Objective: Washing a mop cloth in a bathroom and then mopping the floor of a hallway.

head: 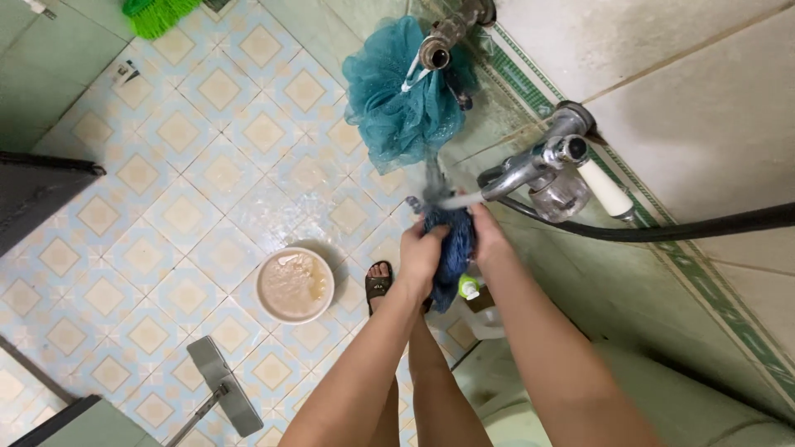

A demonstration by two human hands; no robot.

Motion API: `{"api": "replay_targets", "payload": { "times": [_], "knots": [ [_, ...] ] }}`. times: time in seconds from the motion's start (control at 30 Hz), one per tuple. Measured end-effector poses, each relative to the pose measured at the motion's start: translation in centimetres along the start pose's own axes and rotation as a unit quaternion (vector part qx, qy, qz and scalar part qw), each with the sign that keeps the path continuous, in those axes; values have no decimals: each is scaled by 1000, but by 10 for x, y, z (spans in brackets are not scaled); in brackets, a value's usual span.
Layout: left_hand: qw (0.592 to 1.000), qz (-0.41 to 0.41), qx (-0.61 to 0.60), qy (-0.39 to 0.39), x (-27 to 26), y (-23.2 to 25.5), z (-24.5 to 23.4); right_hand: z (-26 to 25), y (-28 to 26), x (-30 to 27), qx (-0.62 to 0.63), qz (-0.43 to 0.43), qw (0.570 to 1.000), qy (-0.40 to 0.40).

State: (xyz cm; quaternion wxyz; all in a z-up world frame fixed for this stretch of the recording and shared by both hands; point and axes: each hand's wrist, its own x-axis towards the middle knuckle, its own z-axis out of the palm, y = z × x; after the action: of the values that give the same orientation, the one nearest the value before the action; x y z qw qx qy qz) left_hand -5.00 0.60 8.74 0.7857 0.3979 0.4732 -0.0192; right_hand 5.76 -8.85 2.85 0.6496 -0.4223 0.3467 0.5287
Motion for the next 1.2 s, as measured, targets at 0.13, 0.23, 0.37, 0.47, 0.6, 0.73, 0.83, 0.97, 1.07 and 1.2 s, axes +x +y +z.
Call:
{"api": "replay_targets", "payload": {
  "times": [0.13,0.23,0.37,0.47,0.6,0.73,0.83,0.97,1.07,1.2],
  "knots": [
    [998,0,-57,-11,10,-22,-36,-44,21,99,23,-18,995,-91],
    [992,-105,-52,54,11,9,-45,-59,31,113,56,-22,998,-20],
    [975,-223,-12,5,68,-18,-65,-78,59,78,66,-42,996,-41],
    [966,-244,-66,-55,112,-26,-45,-52,58,30,49,-55,997,-19],
    [952,-230,-177,-98,172,-82,-19,-8,53,-51,-159,-142,974,79],
    [962,-198,-173,-77,130,-66,-11,44,29,-108,-489,-237,827,146],
    [940,-213,-242,-114,103,-62,-7,55,34,-144,-684,-260,659,176],
    [936,-217,-262,-88,67,-24,10,55,30,-189,-665,-462,556,188],
    [932,-223,-280,-60,57,-15,10,70,11,-250,-584,-565,559,168],
    [922,-238,-305,2,26,14,19,82,-23,-317,-463,-640,588,173]
  ]
}}
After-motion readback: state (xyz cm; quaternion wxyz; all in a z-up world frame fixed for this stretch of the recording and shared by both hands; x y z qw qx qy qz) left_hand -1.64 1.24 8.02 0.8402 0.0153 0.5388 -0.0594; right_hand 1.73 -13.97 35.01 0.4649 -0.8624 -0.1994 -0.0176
